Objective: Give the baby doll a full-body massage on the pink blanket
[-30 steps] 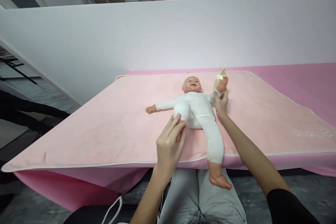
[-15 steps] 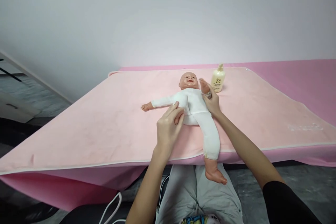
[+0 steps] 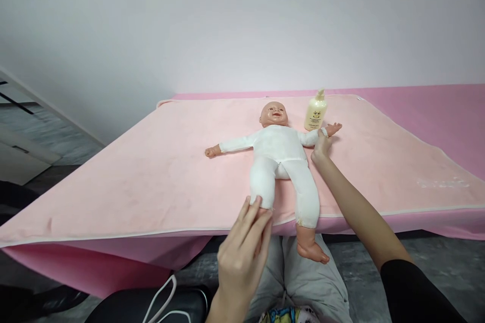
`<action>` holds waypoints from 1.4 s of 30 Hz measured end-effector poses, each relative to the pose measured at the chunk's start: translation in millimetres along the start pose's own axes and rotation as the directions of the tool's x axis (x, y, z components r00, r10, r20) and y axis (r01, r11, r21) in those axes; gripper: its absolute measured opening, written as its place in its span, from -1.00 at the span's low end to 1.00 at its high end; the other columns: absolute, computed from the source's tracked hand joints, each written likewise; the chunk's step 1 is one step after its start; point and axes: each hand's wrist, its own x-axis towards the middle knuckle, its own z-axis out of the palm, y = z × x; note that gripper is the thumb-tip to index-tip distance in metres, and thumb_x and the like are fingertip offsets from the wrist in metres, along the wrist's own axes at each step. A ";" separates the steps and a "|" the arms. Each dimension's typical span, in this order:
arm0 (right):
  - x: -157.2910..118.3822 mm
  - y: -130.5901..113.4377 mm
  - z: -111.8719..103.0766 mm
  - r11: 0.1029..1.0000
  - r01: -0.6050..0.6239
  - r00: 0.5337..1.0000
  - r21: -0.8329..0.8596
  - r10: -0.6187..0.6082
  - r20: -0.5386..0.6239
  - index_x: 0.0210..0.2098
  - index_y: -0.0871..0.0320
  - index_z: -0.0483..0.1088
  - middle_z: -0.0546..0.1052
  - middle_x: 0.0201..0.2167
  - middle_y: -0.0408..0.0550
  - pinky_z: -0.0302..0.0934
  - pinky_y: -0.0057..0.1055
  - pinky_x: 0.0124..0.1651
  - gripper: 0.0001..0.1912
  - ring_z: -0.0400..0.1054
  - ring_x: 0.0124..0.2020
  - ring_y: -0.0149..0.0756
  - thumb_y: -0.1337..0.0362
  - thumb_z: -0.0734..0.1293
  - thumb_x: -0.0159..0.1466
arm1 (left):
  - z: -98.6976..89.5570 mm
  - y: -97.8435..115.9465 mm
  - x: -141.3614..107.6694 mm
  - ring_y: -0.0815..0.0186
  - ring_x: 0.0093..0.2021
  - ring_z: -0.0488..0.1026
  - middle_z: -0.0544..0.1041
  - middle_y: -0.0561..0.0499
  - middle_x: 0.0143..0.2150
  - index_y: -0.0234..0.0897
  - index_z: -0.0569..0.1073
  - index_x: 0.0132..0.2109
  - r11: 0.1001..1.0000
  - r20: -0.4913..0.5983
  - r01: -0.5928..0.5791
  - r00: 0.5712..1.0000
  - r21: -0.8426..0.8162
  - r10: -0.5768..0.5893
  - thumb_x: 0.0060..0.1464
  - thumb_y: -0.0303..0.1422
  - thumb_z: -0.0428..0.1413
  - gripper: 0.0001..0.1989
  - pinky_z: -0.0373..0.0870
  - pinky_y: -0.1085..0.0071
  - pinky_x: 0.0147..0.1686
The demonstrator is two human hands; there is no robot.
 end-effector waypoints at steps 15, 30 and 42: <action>-29.9 -23.2 2.9 0.750 0.645 0.561 -0.146 -0.336 0.757 0.03 0.09 0.31 0.45 -0.07 -0.04 0.18 -0.19 0.02 -0.49 0.29 -0.09 -0.19 0.38 0.23 0.06 | 78.9 -62.9 86.8 0.19 -0.02 0.45 0.53 -0.01 -0.07 -0.23 0.48 -0.24 0.964 0.120 0.218 0.972 -0.154 -0.201 0.04 -0.44 0.07 -0.87 0.42 0.32 -0.08; 9.4 6.5 -3.0 0.999 -0.033 0.999 -0.035 0.034 0.012 0.06 0.14 0.17 0.27 0.12 0.06 0.13 -0.23 0.10 -0.50 0.22 0.09 -0.25 0.20 0.20 0.11 | -12.5 -15.6 -13.7 0.20 -0.04 0.46 0.49 -0.04 -0.02 -0.24 0.48 -0.14 0.998 0.110 0.065 0.992 -0.022 -0.062 -0.02 -0.52 0.14 -0.75 0.43 0.34 0.01; -31.6 -21.1 1.8 0.703 0.698 0.539 -0.138 -0.389 0.747 0.04 0.06 0.31 0.45 -0.12 -0.03 0.14 -0.18 0.03 -0.48 0.27 -0.09 -0.18 0.40 0.22 0.07 | 71.5 -58.6 80.9 0.21 0.01 0.43 0.50 -0.08 -0.04 -0.27 0.47 -0.24 0.991 0.092 0.065 0.994 -0.114 -0.055 0.08 -0.47 0.03 -0.86 0.40 0.27 -0.02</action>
